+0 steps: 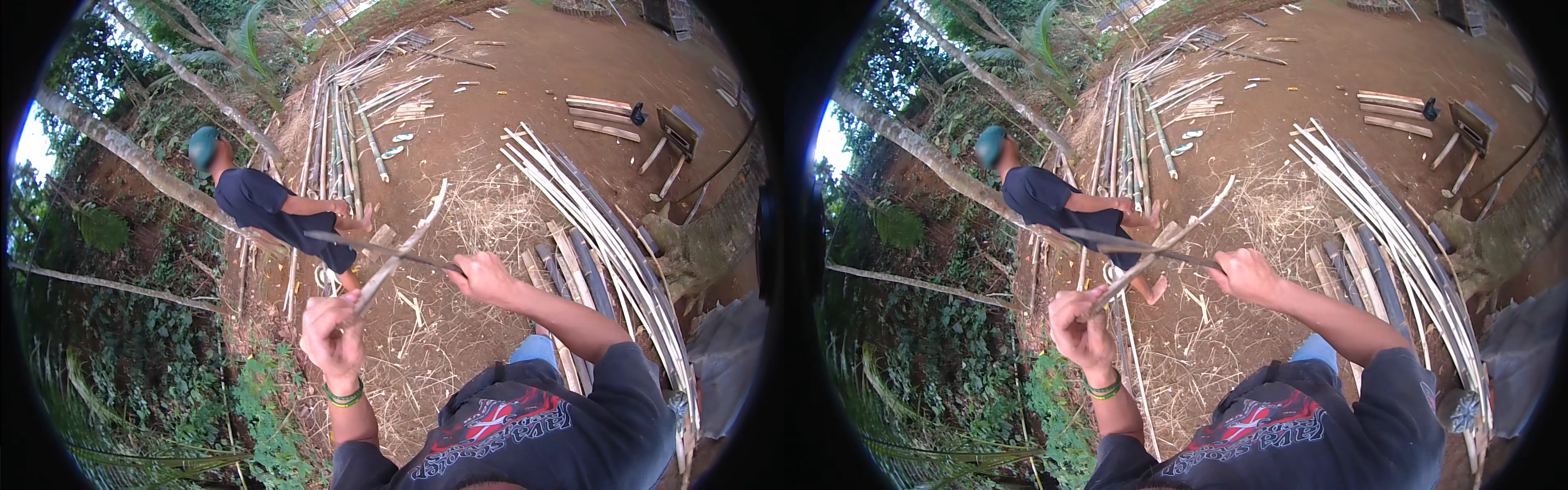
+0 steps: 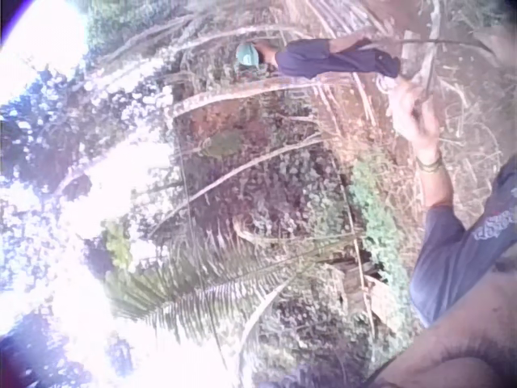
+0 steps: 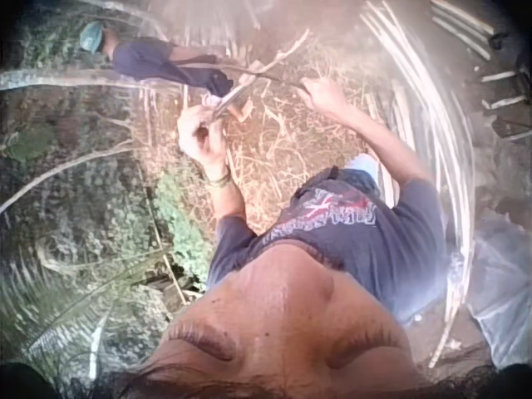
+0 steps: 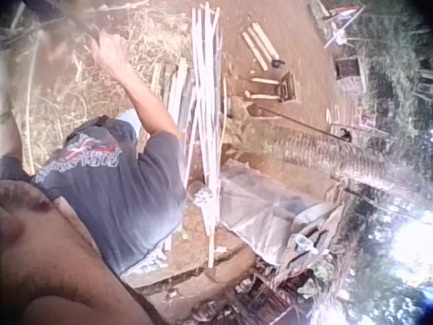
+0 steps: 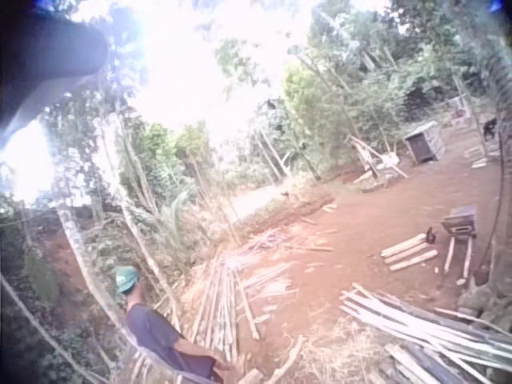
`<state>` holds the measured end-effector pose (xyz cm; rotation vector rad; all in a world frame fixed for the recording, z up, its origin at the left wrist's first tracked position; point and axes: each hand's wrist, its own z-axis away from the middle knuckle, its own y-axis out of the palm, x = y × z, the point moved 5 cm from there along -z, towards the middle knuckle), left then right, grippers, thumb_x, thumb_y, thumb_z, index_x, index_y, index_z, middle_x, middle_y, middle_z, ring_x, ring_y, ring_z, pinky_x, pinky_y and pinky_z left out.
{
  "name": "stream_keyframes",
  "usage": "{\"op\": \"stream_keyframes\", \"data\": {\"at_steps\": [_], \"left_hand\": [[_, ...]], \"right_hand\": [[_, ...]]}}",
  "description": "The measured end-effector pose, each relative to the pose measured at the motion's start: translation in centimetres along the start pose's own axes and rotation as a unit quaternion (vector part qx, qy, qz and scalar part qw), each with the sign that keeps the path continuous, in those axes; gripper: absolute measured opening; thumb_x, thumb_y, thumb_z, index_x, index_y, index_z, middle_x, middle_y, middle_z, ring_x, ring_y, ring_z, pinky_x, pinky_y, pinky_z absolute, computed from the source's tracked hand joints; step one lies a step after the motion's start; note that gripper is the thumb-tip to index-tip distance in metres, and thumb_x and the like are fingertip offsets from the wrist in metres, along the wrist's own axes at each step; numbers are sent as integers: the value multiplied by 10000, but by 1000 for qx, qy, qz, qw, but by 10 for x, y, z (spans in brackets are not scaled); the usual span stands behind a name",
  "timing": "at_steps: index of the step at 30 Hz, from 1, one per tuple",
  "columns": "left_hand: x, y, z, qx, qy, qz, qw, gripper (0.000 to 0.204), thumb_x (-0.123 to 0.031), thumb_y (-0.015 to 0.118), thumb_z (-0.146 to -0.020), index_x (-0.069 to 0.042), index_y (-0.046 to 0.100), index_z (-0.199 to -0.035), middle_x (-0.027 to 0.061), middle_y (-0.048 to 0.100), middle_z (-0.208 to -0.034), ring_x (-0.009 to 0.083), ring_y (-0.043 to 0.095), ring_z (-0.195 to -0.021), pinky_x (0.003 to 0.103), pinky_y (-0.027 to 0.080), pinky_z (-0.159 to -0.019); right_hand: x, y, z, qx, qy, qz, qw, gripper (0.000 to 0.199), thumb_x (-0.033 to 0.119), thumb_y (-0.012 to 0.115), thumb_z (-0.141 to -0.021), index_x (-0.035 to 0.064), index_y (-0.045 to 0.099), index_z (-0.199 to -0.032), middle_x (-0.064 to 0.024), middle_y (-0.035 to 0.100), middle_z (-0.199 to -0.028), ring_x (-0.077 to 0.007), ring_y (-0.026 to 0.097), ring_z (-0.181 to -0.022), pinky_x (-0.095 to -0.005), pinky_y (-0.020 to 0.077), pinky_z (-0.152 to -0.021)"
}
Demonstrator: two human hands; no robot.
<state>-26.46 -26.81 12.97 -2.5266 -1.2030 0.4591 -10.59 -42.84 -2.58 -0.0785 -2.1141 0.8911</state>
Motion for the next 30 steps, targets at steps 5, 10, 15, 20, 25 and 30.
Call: {"op": "stream_keyframes", "data": {"at_steps": [5,10,15,20,25,30], "left_hand": [[22,-8,-3,25,-48,-11,998,169,-3,649,-914,23,512,-1009,146,570,-972,219,606,-895,395,612,-838],[26,-4,-7,30,-36,17,999,150,0,640,-916,22,518,-1001,147,571,-978,221,608,-891,403,618,-826],[34,-5,-8,37,-52,31,997,208,-95,672,-928,27,523,-1006,152,568,-984,227,613,-894,404,622,-811],[44,-11,-9,-8,-63,35,997,236,-143,661,-946,11,495,-1015,134,544,-970,218,603,-897,397,625,-804],[46,0,-25,-24,-77,24,996,211,-123,646,-954,7,492,-1013,126,543,-973,212,601,-878,371,616,-827],[43,-6,-26,-25,-47,20,998,215,-154,652,-951,-9,512,-1025,101,547,-975,175,592,-888,332,625,-799]], "right_hand": [[38,-15,-13,42,45,-69,996,392,245,570,-977,-51,672,-742,-229,590,-534,-373,624,-489,-481,524,-506],[17,8,-10,-53,-110,27,992,307,281,569,-988,5,669,-897,-128,599,-559,-273,656,-524,-435,550,-486],[-92,42,-44,167,195,64,964,416,255,460,-1039,-62,685,-891,-108,586,-590,-212,560,-467,-405,563,-489],[0,31,-37,55,9,-40,998,308,165,499,-992,-61,672,-874,-93,580,-570,-173,510,-397,-315,457,-357],[-167,66,-68,135,216,61,965,367,270,515,-1008,-26,678,-865,-147,650,-692,-211,635,-602,-384,580,-593],[-199,103,-58,98,301,-39,948,445,323,508,-1001,-66,689,-882,-230,692,-789,-368,687,-709,-480,539,-692]]}}
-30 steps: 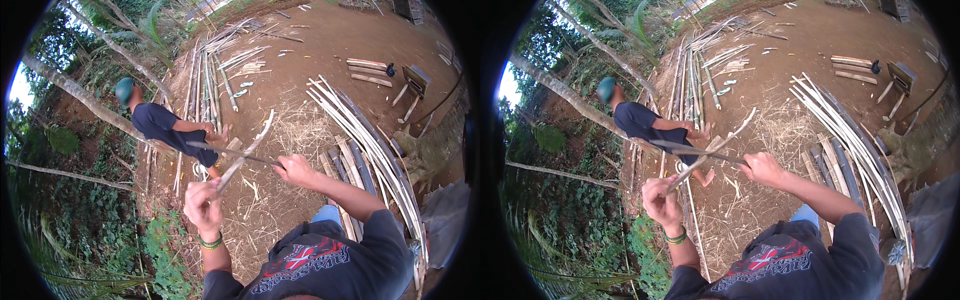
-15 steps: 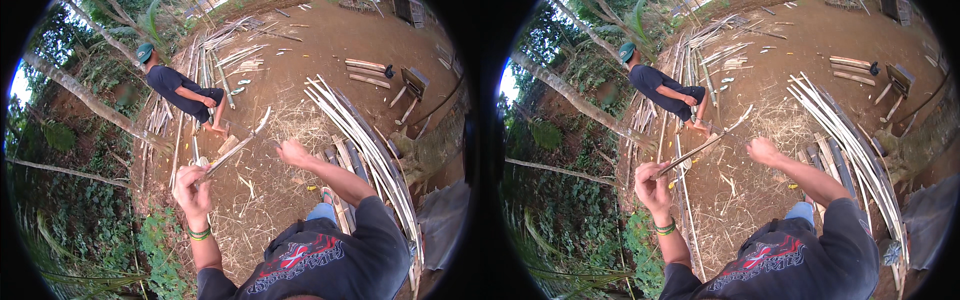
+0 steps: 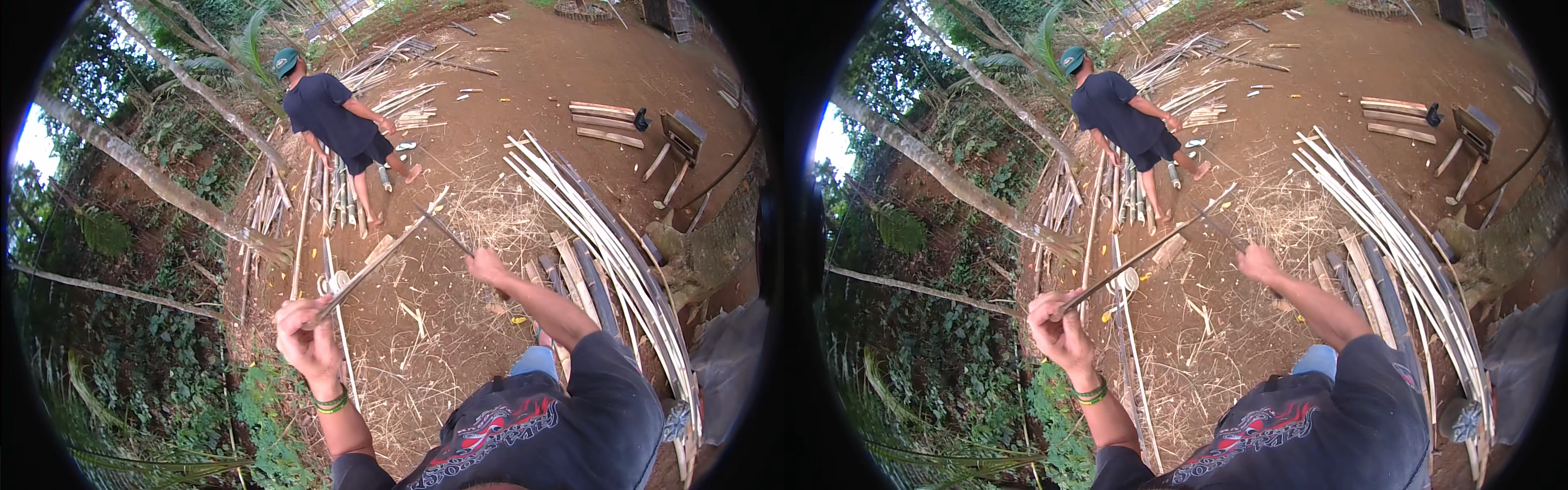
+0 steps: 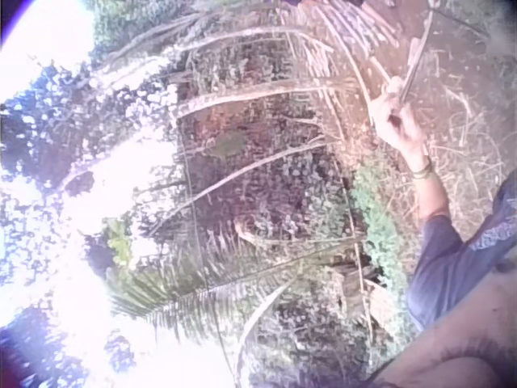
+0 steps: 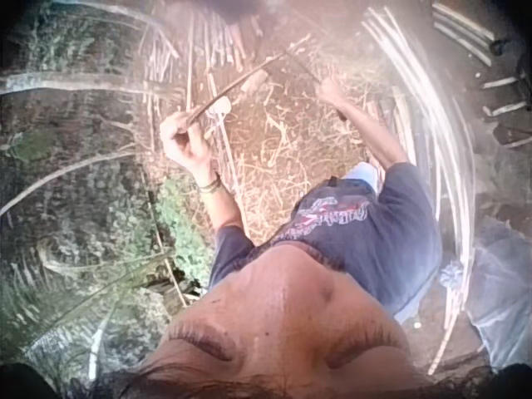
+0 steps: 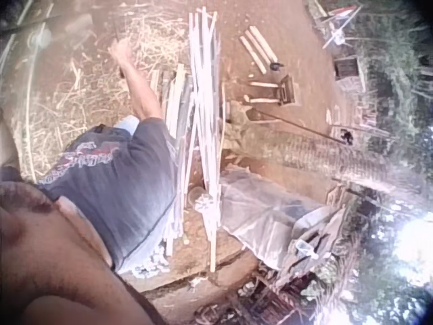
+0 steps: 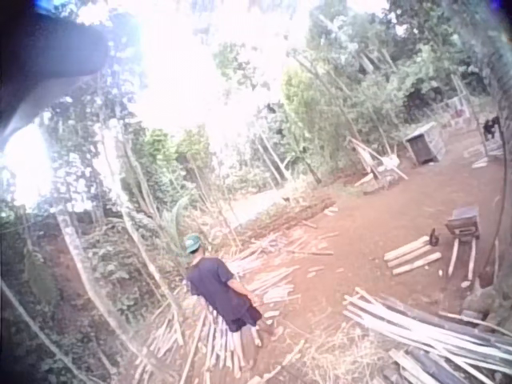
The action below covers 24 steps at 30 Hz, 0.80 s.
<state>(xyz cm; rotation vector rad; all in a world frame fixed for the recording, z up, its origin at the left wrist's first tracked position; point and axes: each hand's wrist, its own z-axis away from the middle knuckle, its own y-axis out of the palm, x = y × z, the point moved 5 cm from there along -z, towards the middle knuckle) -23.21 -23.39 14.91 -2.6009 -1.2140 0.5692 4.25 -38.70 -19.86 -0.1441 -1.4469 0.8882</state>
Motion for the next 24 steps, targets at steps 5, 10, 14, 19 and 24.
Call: {"op": "stream_keyframes", "data": {"at_steps": [5,10,14,19,24], "left_hand": [[7,1,-4,-80,-15,-29,996,243,-152,660,-954,-15,474,-1031,120,558,-964,199,599,-858,317,566,-744],[-9,19,-12,-69,38,-41,996,229,-87,706,-900,-18,521,-1017,118,580,-915,196,584,-768,295,490,-695],[-14,24,-4,-98,38,-36,994,250,-25,768,-812,10,593,-988,144,671,-877,231,663,-724,315,521,-651],[-30,34,-1,-42,52,-101,993,241,8,746,-811,3,564,-969,154,671,-855,257,653,-733,340,512,-667],[-35,37,10,-54,45,-94,993,230,-3,729,-818,18,552,-962,167,674,-840,252,666,-730,336,529,-675]], "right_hand": [[76,-15,74,-31,-93,-110,989,463,347,501,-1002,-64,684,-892,-213,618,-624,-336,655,-603,-477,494,-619],[158,-77,162,-13,-198,-212,957,431,300,480,-1019,-64,678,-899,-199,559,-560,-308,639,-556,-431,474,-544],[218,-123,234,12,-323,-219,921,296,214,526,-1000,-40,676,-976,-178,606,-628,-305,656,-585,-389,480,-505],[237,-137,275,-84,-461,-162,869,254,231,635,-934,6,639,-1051,-149,642,-739,-333,658,-612,-416,514,-516],[235,-133,286,-112,-438,-101,886,266,253,647,-925,13,634,-1041,-139,640,-735,-328,659,-610,-419,505,-496]]}}
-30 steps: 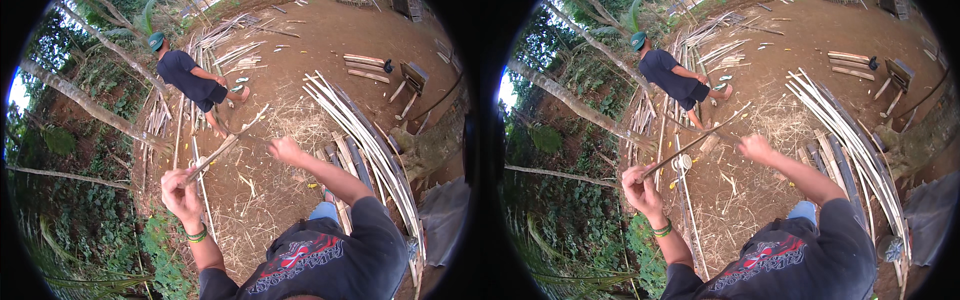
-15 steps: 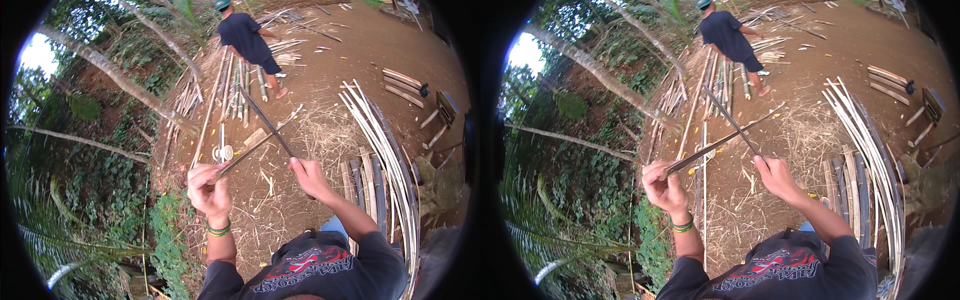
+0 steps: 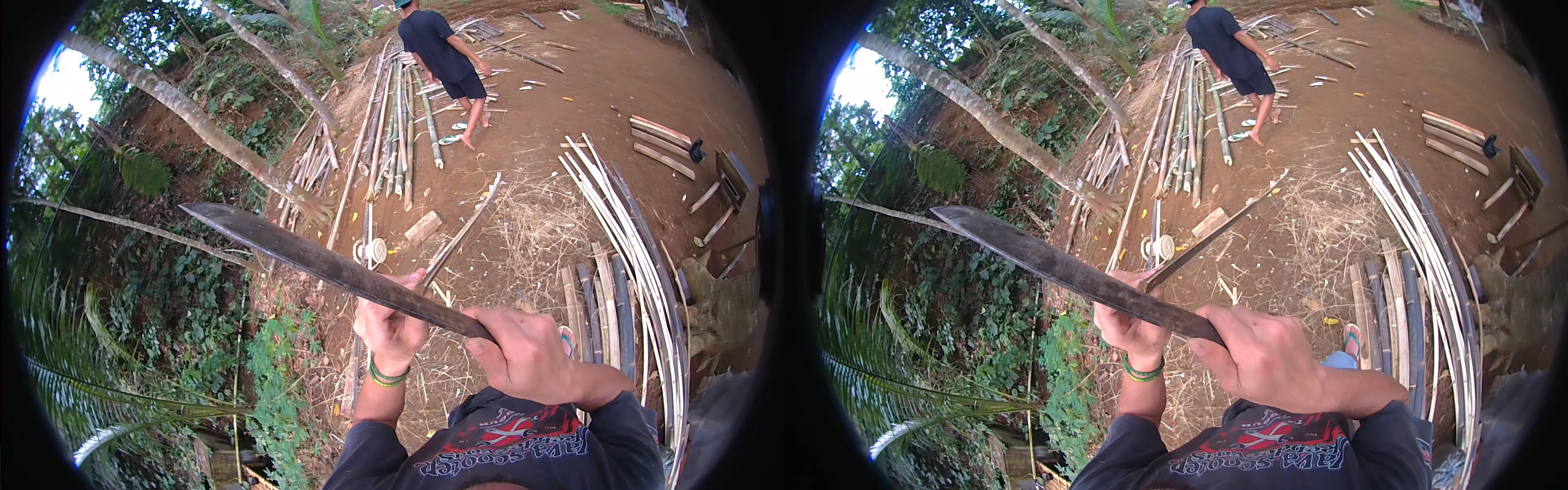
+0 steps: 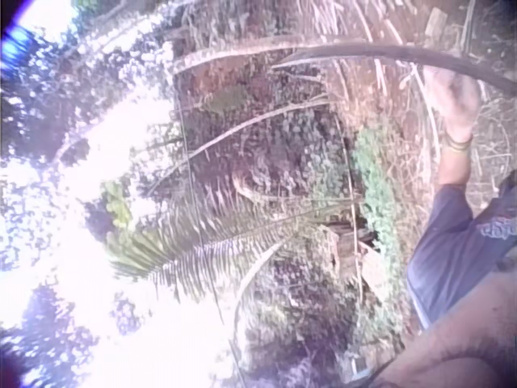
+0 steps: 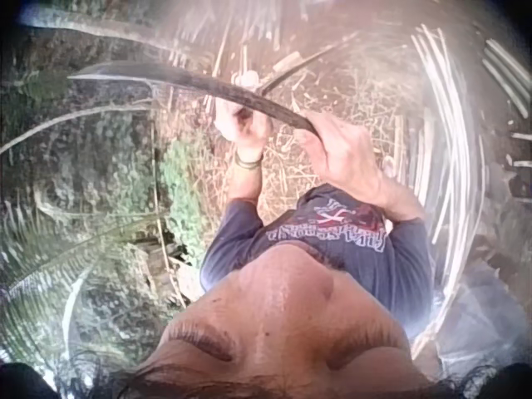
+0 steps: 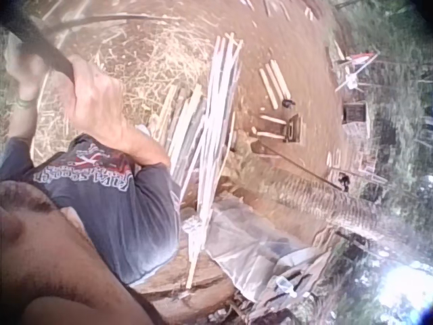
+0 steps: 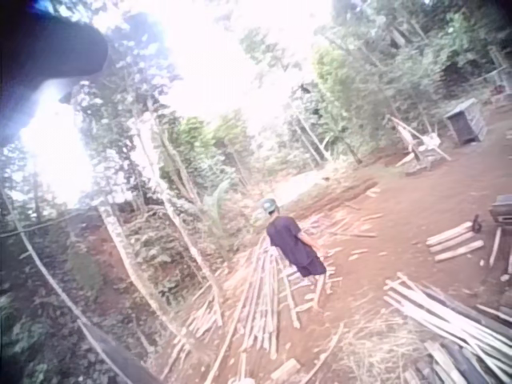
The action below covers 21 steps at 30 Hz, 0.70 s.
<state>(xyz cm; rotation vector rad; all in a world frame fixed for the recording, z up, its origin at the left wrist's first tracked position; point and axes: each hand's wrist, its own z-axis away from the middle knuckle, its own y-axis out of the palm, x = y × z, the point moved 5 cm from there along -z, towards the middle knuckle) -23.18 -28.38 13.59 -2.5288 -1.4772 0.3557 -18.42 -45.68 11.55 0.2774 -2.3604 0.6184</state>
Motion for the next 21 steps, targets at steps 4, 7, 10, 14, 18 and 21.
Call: {"op": "stream_keyframes", "data": {"at_steps": [4,7,10,14,18,21], "left_hand": [[1,-5,9,0,6,-23,1000,238,-23,740,-826,11,536,-944,172,675,-838,242,666,-735,326,541,-687],[0,-6,10,7,9,-22,1000,255,-4,751,-807,-7,530,-934,169,699,-853,238,670,-738,322,543,-697],[0,-8,12,12,7,-24,1000,294,38,764,-769,-30,534,-939,157,748,-877,242,683,-738,321,539,-703],[0,-10,17,25,6,-13,1000,257,-14,750,-824,-17,529,-957,173,704,-865,245,678,-766,322,556,-680],[-2,-13,21,14,-4,8,1000,234,-52,740,-861,-17,528,-953,180,690,-852,239,670,-768,332,572,-656],[-4,-14,20,38,13,-6,999,232,-58,748,-854,-18,534,-937,179,696,-839,240,672,-765,324,555,-665]], "right_hand": [[0,4,5,-23,8,2,1000,271,265,653,-920,16,633,-1025,-139,635,-726,-327,651,-592,-425,496,-481],[2,5,7,-20,19,7,1000,276,272,657,-917,16,632,-1016,-139,635,-718,-332,649,-583,-429,491,-472],[3,7,9,-2,30,24,999,273,272,664,-912,15,630,-999,-134,630,-699,-335,645,-572,-436,482,-460],[3,6,12,15,43,14,999,258,269,671,-908,18,621,-939,-128,609,-664,-338,628,-543,-445,471,-447],[-2,10,13,38,41,17,998,263,269,672,-908,16,607,-879,-130,590,-644,-342,608,-515,-449,463,-438],[-5,12,16,6,22,30,999,271,271,675,-905,13,602,-868,-134,578,-634,-344,605,-512,-449,460,-435]]}}
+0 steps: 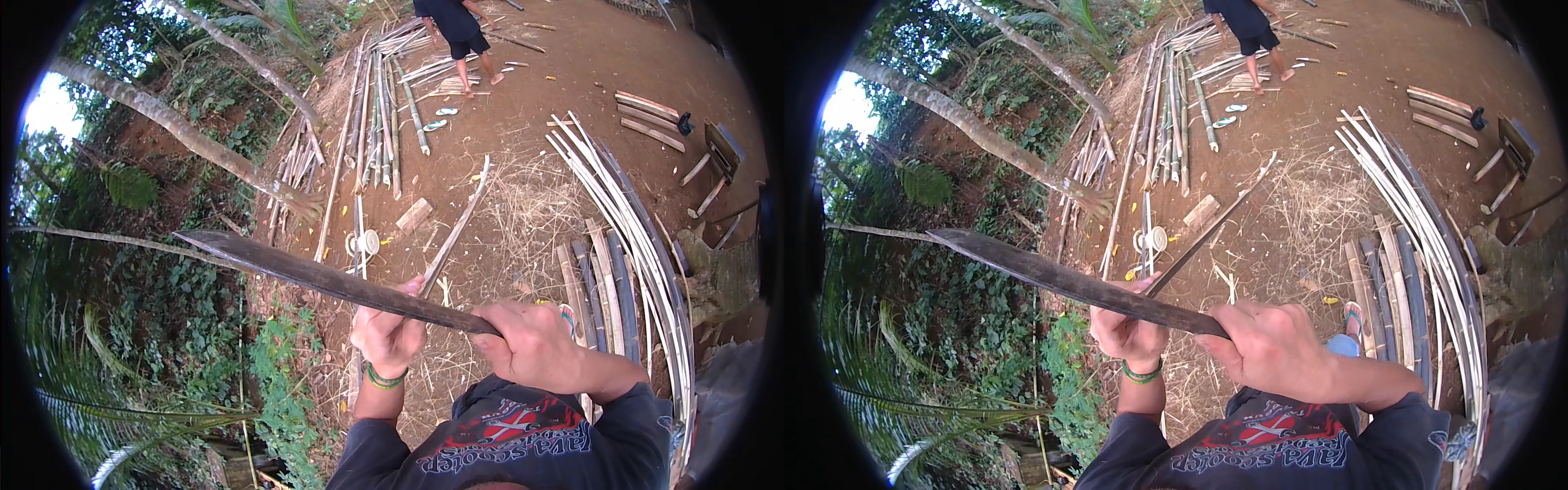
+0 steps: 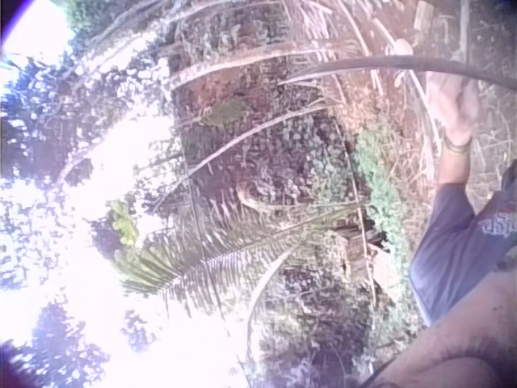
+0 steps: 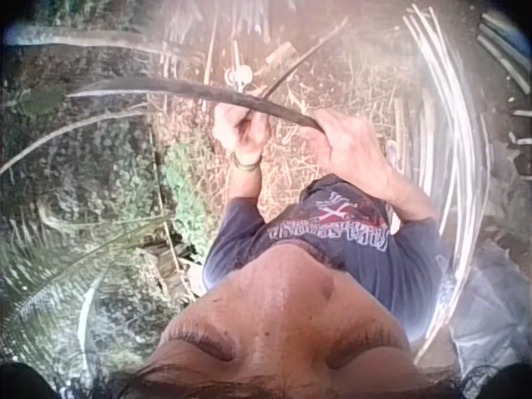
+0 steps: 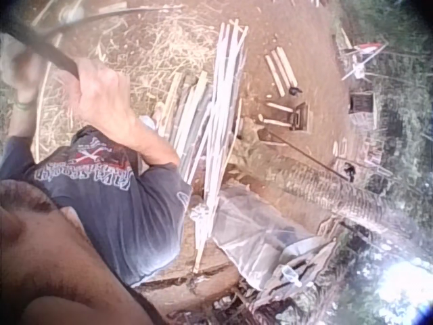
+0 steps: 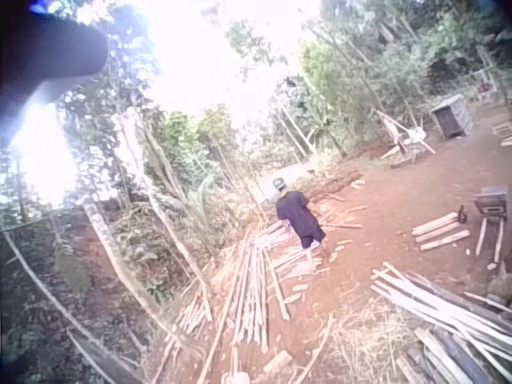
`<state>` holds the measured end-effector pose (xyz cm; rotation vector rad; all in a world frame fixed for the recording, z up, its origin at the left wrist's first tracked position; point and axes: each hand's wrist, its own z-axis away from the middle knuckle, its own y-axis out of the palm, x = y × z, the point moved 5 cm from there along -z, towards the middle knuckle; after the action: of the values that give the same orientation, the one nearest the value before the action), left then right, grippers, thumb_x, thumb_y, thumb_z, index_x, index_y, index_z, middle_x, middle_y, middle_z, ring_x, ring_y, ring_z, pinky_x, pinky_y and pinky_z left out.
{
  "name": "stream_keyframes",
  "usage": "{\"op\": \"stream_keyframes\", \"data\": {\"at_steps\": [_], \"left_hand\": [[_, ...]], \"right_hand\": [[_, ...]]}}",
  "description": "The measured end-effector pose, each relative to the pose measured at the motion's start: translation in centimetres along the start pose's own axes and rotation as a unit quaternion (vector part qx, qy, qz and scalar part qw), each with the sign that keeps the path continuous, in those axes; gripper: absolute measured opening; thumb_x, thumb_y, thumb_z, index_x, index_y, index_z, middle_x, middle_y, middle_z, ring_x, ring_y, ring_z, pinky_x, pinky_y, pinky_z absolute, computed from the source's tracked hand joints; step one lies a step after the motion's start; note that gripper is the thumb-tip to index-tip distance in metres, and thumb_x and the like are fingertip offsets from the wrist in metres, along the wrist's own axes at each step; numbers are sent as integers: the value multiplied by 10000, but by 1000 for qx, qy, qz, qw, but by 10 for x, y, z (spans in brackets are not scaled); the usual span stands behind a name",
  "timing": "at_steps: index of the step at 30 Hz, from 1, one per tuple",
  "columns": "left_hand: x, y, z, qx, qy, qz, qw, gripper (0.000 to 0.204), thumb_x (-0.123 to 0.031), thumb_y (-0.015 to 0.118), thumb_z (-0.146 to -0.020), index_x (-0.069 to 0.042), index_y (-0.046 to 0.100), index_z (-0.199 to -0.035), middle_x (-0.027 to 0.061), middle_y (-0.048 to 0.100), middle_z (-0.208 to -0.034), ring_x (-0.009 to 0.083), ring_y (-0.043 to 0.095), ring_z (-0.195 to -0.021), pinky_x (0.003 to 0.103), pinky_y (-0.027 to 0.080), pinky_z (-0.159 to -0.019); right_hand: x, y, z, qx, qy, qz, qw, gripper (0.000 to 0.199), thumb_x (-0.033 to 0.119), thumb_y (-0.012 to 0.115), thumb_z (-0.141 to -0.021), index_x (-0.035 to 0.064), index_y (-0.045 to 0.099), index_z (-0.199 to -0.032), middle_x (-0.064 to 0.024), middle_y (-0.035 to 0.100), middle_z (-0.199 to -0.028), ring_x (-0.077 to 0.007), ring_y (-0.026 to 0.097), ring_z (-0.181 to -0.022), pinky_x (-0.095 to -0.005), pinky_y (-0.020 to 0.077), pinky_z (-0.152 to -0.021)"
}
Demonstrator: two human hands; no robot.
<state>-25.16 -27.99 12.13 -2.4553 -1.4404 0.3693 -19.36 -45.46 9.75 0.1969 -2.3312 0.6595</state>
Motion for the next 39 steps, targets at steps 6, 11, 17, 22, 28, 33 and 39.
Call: {"op": "stream_keyframes", "data": {"at_steps": [6,11,17,22,28,33,39], "left_hand": [[-2,-2,-7,9,11,-12,1000,269,-22,787,-798,-15,549,-924,153,705,-805,246,653,-714,329,515,-720],[-9,-33,-25,-143,136,-4,980,546,-527,343,-1021,-44,538,-1186,188,541,-1315,284,543,-1188,445,467,-1036],[-87,-80,-142,-139,338,-222,904,698,-481,69,-1047,-5,305,-1499,231,335,-1542,316,232,-1488,500,132,-1237],[-33,-8,-144,46,191,-357,913,757,-565,82,-1016,-72,497,-1415,156,430,-1512,288,249,-1485,530,56,-1233],[-28,-49,-63,-28,134,-25,990,715,-543,641,-892,15,508,-1320,148,550,-1275,285,546,-1189,438,441,-1069],[-12,-15,-21,95,19,-26,995,371,-79,818,-730,29,634,-1033,156,675,-934,302,667,-835,372,553,-745],[-14,-12,-17,65,-17,-30,997,258,38,766,-736,29,633,-957,152,684,-888,266,677,-771,331,554,-698]], "right_hand": [[5,-3,1,9,9,25,1000,288,284,670,-913,18,592,-836,-134,570,-623,-350,604,-506,-455,467,-432],[10,-4,7,6,11,31,999,305,298,663,-922,16,597,-825,-135,583,-626,-356,614,-512,-459,474,-428],[13,-1,13,1,15,36,999,319,309,652,-930,11,609,-825,-151,606,-641,-364,626,-521,-468,488,-443],[-6,-5,12,-4,64,83,995,342,314,616,-954,1,624,-819,-179,621,-641,-382,629,-524,-475,493,-451],[-2,-4,14,-3,41,53,998,349,311,606,-961,-5,624,-813,-182,622,-626,-386,623,-506,-471,493,-443],[-6,-6,11,-13,39,43,998,346,312,607,-962,-3,624,-819,-176,616,-601,-380,618,-491,-469,493,-436],[-95,21,3,27,106,95,989,380,309,572,-986,-20,644,-809,-197,613,-579,-362,630,-487,-460,506,-450]]}}
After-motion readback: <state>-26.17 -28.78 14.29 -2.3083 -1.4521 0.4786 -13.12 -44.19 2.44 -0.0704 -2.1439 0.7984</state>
